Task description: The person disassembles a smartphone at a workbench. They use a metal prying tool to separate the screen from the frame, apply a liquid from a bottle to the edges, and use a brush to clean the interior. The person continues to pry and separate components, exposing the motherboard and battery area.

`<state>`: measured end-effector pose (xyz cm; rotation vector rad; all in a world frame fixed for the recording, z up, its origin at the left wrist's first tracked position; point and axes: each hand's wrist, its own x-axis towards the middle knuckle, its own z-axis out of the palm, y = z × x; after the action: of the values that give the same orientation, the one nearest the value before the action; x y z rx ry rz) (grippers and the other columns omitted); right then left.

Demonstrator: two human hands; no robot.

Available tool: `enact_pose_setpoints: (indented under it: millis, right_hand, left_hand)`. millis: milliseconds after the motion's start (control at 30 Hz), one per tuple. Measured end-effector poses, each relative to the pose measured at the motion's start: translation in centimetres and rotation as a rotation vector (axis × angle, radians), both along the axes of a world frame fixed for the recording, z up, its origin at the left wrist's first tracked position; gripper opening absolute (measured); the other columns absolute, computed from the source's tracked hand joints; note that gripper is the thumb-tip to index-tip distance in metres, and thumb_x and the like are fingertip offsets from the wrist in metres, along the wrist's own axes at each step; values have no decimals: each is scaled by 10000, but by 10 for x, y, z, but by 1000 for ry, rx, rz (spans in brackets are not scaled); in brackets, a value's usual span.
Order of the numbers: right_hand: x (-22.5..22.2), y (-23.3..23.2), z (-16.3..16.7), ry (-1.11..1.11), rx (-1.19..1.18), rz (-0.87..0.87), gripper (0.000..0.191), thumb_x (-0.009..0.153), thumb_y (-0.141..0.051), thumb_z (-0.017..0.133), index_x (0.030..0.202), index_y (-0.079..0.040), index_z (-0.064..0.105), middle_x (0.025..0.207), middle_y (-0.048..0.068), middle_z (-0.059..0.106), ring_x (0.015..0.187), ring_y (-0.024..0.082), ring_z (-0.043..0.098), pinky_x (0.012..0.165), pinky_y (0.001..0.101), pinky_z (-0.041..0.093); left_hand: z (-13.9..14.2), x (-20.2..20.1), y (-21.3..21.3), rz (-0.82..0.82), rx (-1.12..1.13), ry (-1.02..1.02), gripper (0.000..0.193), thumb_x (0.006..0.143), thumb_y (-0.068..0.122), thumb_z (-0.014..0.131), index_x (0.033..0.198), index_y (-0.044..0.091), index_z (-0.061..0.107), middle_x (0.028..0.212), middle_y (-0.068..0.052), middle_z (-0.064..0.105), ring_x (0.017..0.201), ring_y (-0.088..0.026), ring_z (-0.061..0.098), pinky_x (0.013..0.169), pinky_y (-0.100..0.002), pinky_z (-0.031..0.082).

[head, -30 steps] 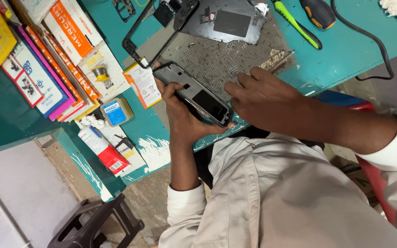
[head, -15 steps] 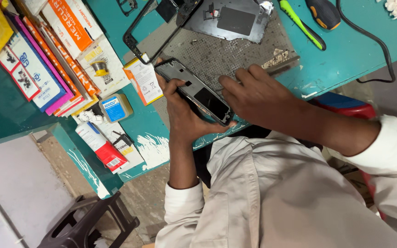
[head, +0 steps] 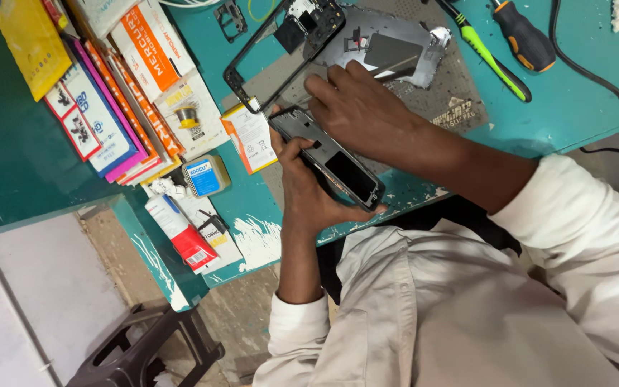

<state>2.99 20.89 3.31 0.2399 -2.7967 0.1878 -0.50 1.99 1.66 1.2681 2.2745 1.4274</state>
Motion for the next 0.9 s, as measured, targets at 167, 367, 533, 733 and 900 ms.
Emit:
enact_pose_setpoints:
  millis: [167, 367, 533, 733, 900]
  right_hand:
    - [-6, 1, -9, 57, -14, -3, 193, 835, -126, 694, 965, 11, 728, 1068, 85, 564, 970, 230, 557, 819, 370, 437]
    - [-4, 1, -12, 102, -91, 0, 265, 852, -133, 702, 1064, 23, 732, 1138, 98, 579, 1012, 236, 551, 843, 369, 436]
    - [-3, -1, -15, 108, -76, -11, 280, 863, -138, 708, 1088, 27, 736, 1172, 104, 590, 1034, 236, 558, 845, 374, 435]
    - [-4, -2, -17, 154, -44, -4, 281, 879, -139, 709, 1103, 27, 745, 1186, 106, 589, 1035, 231, 560, 848, 375, 438]
    - [-4, -1, -15, 109, -63, -6, 272, 873, -141, 712, 1094, 17, 735, 1163, 103, 587, 1019, 239, 564, 839, 381, 440]
  left_hand:
    - [2, 1, 1, 13, -29, -23, 1259, 379, 592, 1019, 1288, 85, 310, 1641, -405, 166, 1593, -523, 239, 1312, -580, 294]
    - [3, 1, 2, 17, -32, 17, 1271, 370, 588, 1023, 1286, 88, 297, 1636, -409, 160, 1589, -529, 228, 1308, -576, 300]
    - [3, 1, 3, 14, -26, 1, 1279, 379, 595, 1025, 1302, 91, 297, 1611, -395, 210, 1547, -512, 252, 1274, -550, 316]
    - [3, 1, 0, 16, -43, -4, 1270, 358, 594, 1014, 1289, 93, 310, 1601, -412, 230, 1585, -545, 216, 1303, -588, 287]
    - [0, 1, -1, 13, -40, -10, 1267, 383, 601, 1016, 1304, 96, 308, 1631, -419, 215, 1561, -533, 222, 1269, -560, 315]
